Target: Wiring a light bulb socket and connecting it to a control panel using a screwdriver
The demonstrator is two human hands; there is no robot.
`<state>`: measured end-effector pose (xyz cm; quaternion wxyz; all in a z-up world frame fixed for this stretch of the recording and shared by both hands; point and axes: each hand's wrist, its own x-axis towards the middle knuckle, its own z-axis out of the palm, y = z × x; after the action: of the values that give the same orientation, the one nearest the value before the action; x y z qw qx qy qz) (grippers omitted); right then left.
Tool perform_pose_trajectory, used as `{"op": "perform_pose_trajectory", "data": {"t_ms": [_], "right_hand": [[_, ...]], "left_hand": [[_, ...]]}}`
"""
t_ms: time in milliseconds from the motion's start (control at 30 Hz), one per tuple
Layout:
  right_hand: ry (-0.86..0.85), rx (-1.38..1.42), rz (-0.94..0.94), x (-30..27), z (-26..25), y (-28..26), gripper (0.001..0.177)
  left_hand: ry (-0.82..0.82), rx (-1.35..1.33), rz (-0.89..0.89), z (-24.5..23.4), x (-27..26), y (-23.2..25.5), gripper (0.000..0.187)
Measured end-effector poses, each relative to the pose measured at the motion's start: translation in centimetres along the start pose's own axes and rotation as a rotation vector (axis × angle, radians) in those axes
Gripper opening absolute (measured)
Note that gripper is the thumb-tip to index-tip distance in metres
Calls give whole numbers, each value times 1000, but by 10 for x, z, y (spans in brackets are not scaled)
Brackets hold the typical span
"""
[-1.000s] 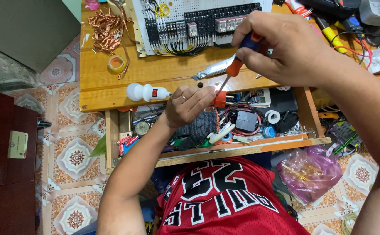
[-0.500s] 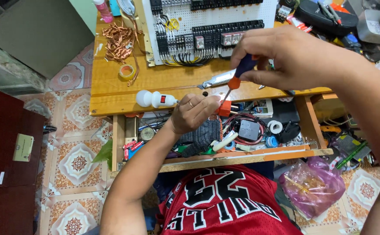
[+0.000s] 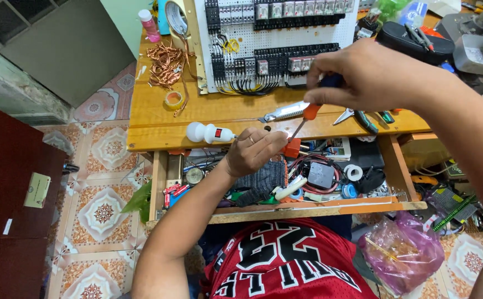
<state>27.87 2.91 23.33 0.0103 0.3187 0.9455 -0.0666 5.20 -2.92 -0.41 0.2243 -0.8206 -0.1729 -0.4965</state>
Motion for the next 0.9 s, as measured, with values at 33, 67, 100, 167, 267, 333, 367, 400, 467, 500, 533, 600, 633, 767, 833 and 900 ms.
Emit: {"op": "perform_pose_trajectory", "data": {"t_ms": [33, 67, 100, 167, 267, 333, 367, 400, 467, 500, 533, 600, 633, 767, 833, 900], "right_hand": [[11, -40, 34, 0, 0, 0, 26], [19, -78, 67, -1, 0, -1, 30], [15, -76, 66, -2, -3, -2, 30], [-92, 202, -37, -5, -9, -3, 38], [5, 107, -63, -6, -2, 3, 31], [-15, 7, 0, -3, -2, -2, 25], [-30, -95, 63, -2, -2, -5, 25], [-31, -93, 64, -3, -4, -5, 25], [-57, 131, -67, -4, -7, -6, 30], [-60, 133, -66, -4, -5, -4, 30], [-36, 128, -53, -4, -2, -2, 33], [-14, 127, -39, -3, 0, -1, 37], [6, 16, 2, -1, 1, -2, 36], [-95, 139, 21, -1, -4, 2, 44], [-46, 75, -6, -1, -1, 5, 44], [5, 12, -34, 1, -2, 5, 49]], "left_hand": [[3, 4, -10, -3, 3, 0, 19], [5, 7, -22, -6, 6, 1, 18], [4, 7, -26, -4, 5, 0, 18], [1, 20, -7, -2, 2, 0, 24], [-12, 23, -7, 2, -5, -1, 27], [-7, 17, -7, 2, -4, -1, 25], [-1, 12, -3, 2, -4, -1, 24], [-2, 11, -4, 1, -2, 0, 24], [11, 63, 8, 0, 2, 1, 22], [10, 61, 5, 0, 1, 1, 22], [2, 60, -5, 1, 0, 1, 20], [-7, 56, -17, 3, -4, 0, 20], [1, 36, -5, 4, -7, 0, 22], [-28, 27, 10, -2, 0, 2, 21], [-25, 30, 6, 2, -7, 1, 23], [-22, 33, 3, 4, -10, -1, 25]]}}
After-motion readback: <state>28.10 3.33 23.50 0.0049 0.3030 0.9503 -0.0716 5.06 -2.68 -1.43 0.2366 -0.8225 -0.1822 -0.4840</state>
